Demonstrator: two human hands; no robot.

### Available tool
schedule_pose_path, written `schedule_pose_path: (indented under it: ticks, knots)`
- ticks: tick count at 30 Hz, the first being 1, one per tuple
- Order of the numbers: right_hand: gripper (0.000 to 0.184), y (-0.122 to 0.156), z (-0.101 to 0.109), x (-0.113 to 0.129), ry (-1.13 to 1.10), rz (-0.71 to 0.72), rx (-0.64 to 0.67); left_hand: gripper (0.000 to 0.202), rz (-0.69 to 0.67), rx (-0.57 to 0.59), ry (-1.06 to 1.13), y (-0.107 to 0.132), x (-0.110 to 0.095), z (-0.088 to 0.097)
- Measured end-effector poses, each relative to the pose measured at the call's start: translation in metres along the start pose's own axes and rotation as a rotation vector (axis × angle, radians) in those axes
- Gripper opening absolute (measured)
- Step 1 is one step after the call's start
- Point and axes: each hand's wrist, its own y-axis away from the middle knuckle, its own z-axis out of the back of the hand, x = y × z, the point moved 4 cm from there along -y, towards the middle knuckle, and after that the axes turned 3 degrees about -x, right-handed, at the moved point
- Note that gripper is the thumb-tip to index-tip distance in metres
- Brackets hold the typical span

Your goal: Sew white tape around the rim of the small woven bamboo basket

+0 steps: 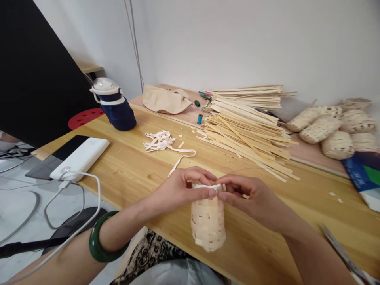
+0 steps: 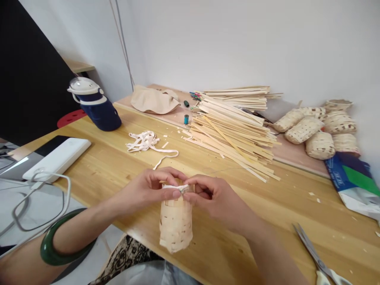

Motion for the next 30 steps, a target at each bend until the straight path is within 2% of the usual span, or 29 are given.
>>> schedule_pose_path:
  ticks: [3, 6, 11, 15, 20, 24, 30]
  knots:
    - [0.024, 0.010, -0.004, -0.005, -0.162, -0.110, 0.192, 0.006, 0.046, 0.126, 0.088, 0.013, -0.005, -0.005]
    - [0.028, 0.016, -0.008, -0.011, -0.232, -0.200, 0.285, 0.016, 0.027, 0.190, 0.062, 0.025, -0.006, -0.004]
    - [0.033, 0.013, -0.010, -0.017, -0.218, -0.199, 0.232, 0.019, -0.044, 0.101, -0.194, 0.036, -0.002, 0.008]
    - [0.031, 0.010, -0.013, -0.016, -0.200, -0.186, 0.249, 0.021, -0.207, 0.124, -0.422, 0.038, -0.014, 0.012]
    - [0.034, 0.010, -0.016, -0.013, -0.181, -0.186, 0.278, 0.018, -0.376, 0.143, -0.551, 0.039, -0.026, 0.012]
    - [0.035, 0.009, -0.017, -0.016, -0.192, -0.200, 0.308, 0.020, -0.531, 0.116, -0.743, 0.043, -0.026, 0.011]
    - [0.033, 0.009, -0.016, -0.021, -0.187, -0.188, 0.325, 0.027, -0.615, 0.165, -0.975, 0.045, -0.022, 0.012]
